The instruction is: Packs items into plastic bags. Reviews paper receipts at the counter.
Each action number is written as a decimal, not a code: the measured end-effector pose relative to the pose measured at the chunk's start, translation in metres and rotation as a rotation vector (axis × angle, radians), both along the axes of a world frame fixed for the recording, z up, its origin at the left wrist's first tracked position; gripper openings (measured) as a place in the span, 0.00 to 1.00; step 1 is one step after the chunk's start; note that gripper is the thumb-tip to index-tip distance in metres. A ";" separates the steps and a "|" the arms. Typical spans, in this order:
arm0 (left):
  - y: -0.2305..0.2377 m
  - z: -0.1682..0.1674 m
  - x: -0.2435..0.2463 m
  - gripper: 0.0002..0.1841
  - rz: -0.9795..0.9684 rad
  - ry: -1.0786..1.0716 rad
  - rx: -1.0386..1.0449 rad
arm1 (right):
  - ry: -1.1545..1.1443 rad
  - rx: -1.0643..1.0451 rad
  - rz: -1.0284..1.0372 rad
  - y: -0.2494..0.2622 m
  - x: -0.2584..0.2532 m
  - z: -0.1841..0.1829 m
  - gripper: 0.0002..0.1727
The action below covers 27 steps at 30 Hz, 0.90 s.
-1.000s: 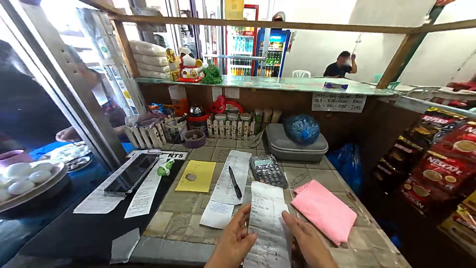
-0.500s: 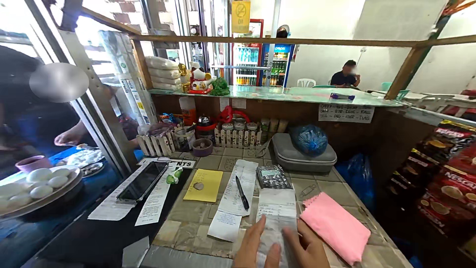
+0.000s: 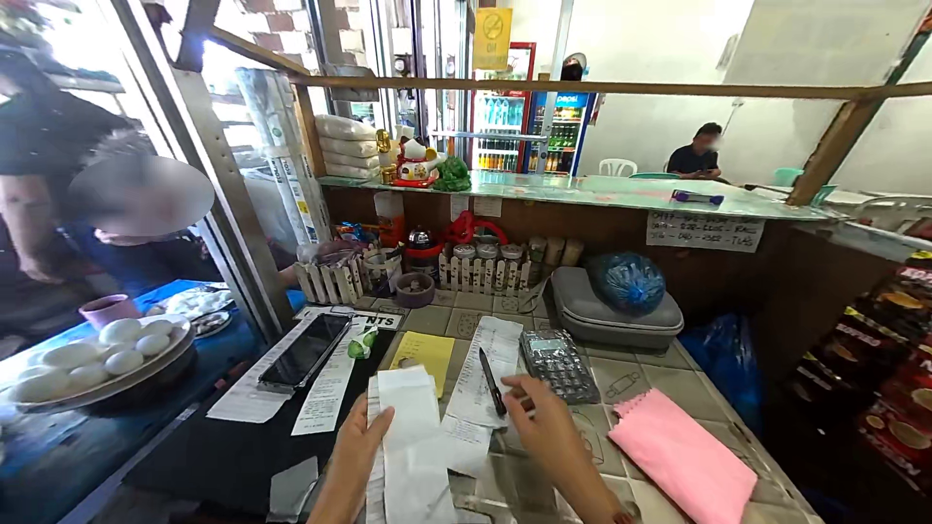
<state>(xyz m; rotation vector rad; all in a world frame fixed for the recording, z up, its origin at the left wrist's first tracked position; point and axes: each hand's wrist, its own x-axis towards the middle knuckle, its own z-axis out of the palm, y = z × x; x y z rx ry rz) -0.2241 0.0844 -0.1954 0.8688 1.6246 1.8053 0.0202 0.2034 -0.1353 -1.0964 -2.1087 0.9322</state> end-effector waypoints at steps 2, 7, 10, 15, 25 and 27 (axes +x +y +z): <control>0.000 0.000 0.004 0.25 0.025 0.061 0.017 | -0.157 0.032 -0.084 0.023 -0.028 -0.002 0.25; -0.002 -0.006 0.008 0.32 0.000 0.190 0.058 | -0.482 0.069 -0.127 0.053 -0.071 -0.017 0.31; -0.002 -0.005 0.010 0.30 0.009 0.167 0.082 | -0.421 0.015 -0.172 0.064 -0.077 -0.002 0.26; -0.001 -0.002 0.012 0.28 0.028 0.112 0.086 | -0.452 0.001 0.013 0.046 -0.065 -0.008 0.36; 0.000 -0.009 0.008 0.41 0.044 0.047 0.138 | -0.407 0.224 0.079 -0.018 0.033 -0.032 0.17; 0.001 -0.008 0.006 0.48 0.037 0.033 0.159 | -0.279 0.235 0.036 -0.022 0.053 -0.030 0.14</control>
